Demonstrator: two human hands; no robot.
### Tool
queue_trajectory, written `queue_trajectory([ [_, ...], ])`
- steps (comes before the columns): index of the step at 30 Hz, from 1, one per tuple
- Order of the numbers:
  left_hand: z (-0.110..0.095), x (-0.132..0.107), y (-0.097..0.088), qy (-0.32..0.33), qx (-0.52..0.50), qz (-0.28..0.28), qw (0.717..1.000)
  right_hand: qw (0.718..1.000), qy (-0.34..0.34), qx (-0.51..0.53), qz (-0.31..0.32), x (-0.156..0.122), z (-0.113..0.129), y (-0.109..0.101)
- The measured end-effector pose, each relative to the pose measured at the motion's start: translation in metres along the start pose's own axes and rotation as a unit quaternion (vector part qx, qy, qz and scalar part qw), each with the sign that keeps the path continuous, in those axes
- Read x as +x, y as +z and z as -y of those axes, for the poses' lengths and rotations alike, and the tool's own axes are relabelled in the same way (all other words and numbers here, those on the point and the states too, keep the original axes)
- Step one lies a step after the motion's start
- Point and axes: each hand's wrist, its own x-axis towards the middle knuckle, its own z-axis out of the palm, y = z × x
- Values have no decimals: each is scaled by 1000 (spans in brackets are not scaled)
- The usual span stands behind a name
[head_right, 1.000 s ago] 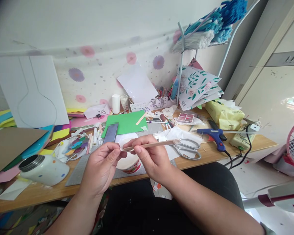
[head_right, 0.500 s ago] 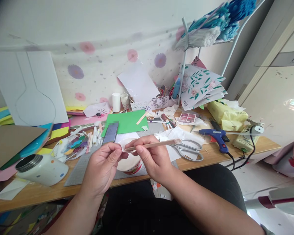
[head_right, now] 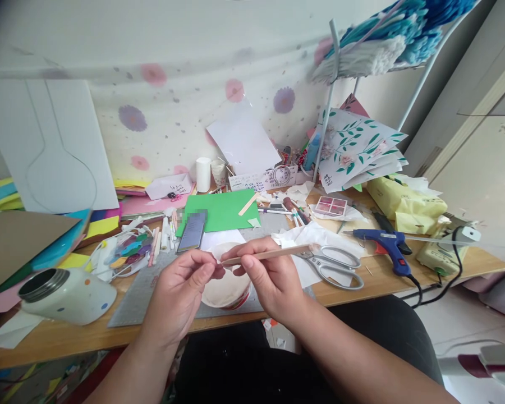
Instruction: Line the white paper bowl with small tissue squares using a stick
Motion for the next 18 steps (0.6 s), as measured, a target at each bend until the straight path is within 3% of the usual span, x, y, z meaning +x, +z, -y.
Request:
queue_trajectory([
  [5, -2, -5, -3, 39, 103, 31, 993, 998, 33, 55, 8, 0, -10, -6],
  [7, -2, -5, -13, 81, 173, 38, 981, 996, 46, 77, -3, 3, -14, -9],
  [9, 2, -2, -33, 139, 255, 10, 957, 994, 58, 96, -18, 9, -17, -12],
  [11, 8, 6, -62, 188, 354, -59, 914, 991, 62, 112, -35, 15, -20, -15],
  [13, 18, 17, -91, 195, 469, -109, 855, 989, 64, 124, -53, 22, -25, -19],
  [16, 34, 33, -120, 102, 634, -93, 761, 986, 74, 134, -72, 30, -33, -24],
  [18, 43, 40, -127, 44, 688, -82, 719, 984, 80, 138, -77, 33, -39, -26],
])
